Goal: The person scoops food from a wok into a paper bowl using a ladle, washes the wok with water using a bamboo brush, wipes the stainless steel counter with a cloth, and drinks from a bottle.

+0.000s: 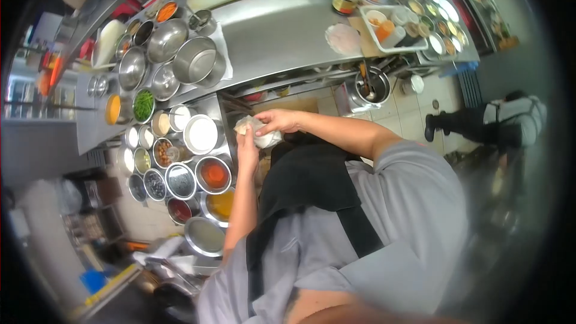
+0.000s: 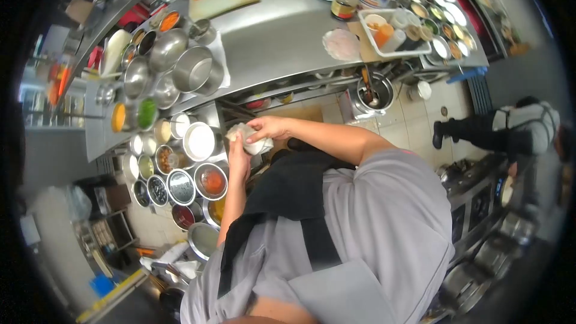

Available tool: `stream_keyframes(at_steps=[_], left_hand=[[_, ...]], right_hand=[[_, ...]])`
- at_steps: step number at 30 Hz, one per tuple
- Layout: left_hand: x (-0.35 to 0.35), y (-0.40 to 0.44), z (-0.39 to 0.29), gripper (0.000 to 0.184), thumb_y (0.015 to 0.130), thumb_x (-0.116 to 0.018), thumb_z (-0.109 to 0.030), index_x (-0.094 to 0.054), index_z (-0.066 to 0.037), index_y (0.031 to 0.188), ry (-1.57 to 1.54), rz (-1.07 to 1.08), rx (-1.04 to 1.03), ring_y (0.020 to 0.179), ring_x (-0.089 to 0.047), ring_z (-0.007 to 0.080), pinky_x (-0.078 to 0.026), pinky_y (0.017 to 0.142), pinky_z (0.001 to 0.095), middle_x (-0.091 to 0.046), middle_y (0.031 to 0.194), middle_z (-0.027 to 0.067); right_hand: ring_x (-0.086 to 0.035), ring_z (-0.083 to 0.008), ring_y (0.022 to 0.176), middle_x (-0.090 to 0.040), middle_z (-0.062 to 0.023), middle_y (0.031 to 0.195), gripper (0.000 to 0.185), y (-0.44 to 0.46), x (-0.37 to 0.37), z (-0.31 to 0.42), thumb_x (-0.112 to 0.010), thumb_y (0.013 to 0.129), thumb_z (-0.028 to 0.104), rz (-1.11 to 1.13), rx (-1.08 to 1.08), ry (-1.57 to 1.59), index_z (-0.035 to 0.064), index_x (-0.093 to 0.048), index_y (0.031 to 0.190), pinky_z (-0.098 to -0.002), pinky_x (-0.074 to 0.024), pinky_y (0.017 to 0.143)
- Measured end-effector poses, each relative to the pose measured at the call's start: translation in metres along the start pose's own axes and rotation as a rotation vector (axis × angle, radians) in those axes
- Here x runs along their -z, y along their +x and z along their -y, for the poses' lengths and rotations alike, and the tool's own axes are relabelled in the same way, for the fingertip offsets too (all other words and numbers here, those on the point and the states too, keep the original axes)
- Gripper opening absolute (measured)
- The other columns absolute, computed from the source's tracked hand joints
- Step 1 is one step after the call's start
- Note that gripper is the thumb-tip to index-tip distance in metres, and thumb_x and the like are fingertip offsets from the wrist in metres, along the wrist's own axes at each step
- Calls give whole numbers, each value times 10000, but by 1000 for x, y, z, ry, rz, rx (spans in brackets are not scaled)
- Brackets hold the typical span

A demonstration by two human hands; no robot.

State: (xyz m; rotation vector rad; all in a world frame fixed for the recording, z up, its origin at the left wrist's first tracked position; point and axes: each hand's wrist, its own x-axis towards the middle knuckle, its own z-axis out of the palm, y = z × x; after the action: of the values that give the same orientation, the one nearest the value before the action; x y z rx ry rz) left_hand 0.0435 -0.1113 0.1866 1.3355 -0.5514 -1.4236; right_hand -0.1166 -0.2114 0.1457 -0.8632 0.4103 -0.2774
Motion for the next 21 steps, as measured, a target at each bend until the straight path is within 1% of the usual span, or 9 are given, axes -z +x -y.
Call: stream_keyframes(at_steps=[4,6,7,10,11,12,14,17,21], left_hand=[[-17,8,-13,768,1007,-498,-596,-381,-14,1494,414,215,152,1322,-488,283,-451,1037,424,-438,1487,205],[-32,8,-31,708,1027,-540,-476,-382,57,1464,1093,73,-153,1239,-554,265,-449,1050,346,-440,1430,244],[-41,0,-48,725,1022,-558,-449,-353,84,1468,936,82,-280,1229,-564,280,-460,1056,374,-392,1450,276],[-76,-27,-127,631,1018,-554,-337,-359,55,1472,228,369,-587,1114,-588,226,-517,910,359,-457,1453,172],[-92,-43,-157,657,1011,-522,-402,-366,48,1464,31,453,-690,1110,-590,257,-526,893,387,-438,1472,188],[-111,-67,-186,885,949,-529,-643,-332,33,1485,71,362,-769,1062,-608,308,-561,816,429,-388,1505,227],[-134,-101,-228,945,911,-603,-645,-306,37,1495,-201,598,-1049,1062,-582,273,-573,786,427,-355,1523,224],[-171,-135,-263,657,945,-687,-455,-424,-58,1398,-538,829,-1006,1082,-618,298,-549,805,475,-545,1300,154],[-206,-131,-301,563,985,-564,-276,-440,-64,1491,-456,1265,-716,1141,-550,283,-610,752,383,-361,1571,116]], right_hand=[[-638,-150,1124,-655,-54,1226,506,-38,10,-14,-758,912,127,-218,6,266,36,-549,1363,-324,-523,958],[-648,-176,1129,-655,-66,1227,502,-58,17,-15,-737,916,121,-286,32,350,42,-541,1372,-355,-531,975],[-653,-192,1123,-656,-72,1224,508,-69,24,-11,-729,918,129,-307,123,433,48,-535,1381,-377,-534,978],[-665,-224,1099,-657,-79,1220,537,-98,63,10,-717,918,153,-242,341,615,70,-517,1410,-433,-547,974],[-667,-223,1089,-657,-78,1218,542,-112,71,28,-724,913,158,-295,399,617,74,-518,1407,-428,-554,961],[-668,-221,1079,-656,-77,1216,546,-125,81,52,-731,908,162,-345,460,613,77,-519,1404,-423,-561,947],[-666,-199,1067,-652,-66,1211,554,-142,115,83,-753,895,185,-679,527,343,81,-531,1391,-397,-565,918],[-659,-181,1048,-659,-62,1191,603,-164,189,121,-784,878,226,-997,472,-71,56,-533,1400,-360,-556,886],[-666,-261,1075,-682,-113,1164,726,-177,314,127,-782,850,391,-1098,405,-327,13,-520,1412,-395,-524,961]])
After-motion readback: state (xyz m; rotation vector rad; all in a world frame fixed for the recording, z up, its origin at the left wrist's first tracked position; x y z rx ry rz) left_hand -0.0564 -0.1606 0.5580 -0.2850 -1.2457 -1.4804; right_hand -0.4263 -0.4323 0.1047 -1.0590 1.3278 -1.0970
